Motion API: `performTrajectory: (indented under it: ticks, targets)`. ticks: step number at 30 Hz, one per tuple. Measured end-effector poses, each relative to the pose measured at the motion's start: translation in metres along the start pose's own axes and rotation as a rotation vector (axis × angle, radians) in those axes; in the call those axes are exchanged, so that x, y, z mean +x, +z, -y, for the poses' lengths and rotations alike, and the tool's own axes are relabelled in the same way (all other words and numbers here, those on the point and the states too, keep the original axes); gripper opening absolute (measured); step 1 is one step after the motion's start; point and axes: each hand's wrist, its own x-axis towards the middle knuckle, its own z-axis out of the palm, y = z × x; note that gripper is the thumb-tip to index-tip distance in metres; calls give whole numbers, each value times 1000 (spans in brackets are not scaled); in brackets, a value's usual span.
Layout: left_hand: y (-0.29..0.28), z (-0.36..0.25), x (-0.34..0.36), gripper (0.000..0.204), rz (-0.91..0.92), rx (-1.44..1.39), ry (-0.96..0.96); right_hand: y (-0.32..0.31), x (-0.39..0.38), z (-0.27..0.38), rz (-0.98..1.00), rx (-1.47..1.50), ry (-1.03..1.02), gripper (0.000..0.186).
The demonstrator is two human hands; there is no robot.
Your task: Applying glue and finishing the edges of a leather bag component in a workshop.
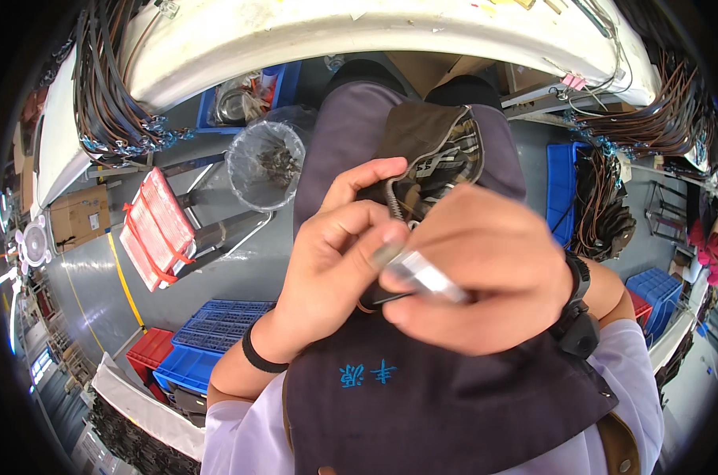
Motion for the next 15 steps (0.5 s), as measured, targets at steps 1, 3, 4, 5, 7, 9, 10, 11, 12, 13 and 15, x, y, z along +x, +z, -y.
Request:
performTrajectory:
  ticks: [1, 3, 4, 5, 7, 9, 10, 11, 12, 13, 15]
  targets:
    - [1, -1, -2, 17, 10, 87, 91, -11, 0, -3, 17, 48, 51, 10]
    - [-2, 5, -2, 9, 54, 278, 297, -12, -3, 4, -146, 120, 298, 8]
    - [-2, 5, -1, 12, 55, 305, 347, -27, 0, 2, -42, 122, 324, 8]
    - [0, 5, -4, 11, 66, 313, 310, -30, -8, 1, -99, 150, 357, 11]
    - [1, 3, -4, 11, 84, 318, 272, -28, -20, 3, -248, 175, 459, 17]
    - [0, 3, -4, 11, 122, 421, 315, -27, -27, 6, -365, 206, 574, 20]
    - [0, 3, -5, 11, 121, 417, 312, -27, -28, 6, -363, 206, 579, 20]
    - [0, 3, -6, 12, 123, 434, 312, -26, -29, 6, -382, 231, 611, 19]
    - [0, 3, -6, 12, 129, 451, 314, -26, -30, 6, -403, 250, 641, 19]
    - [1, 2, -6, 12, 131, 448, 313, -25, -33, 5, -432, 257, 648, 19]
    - [2, 2, -6, 13, 129, 479, 335, -23, -34, 3, -449, 293, 672, 19]
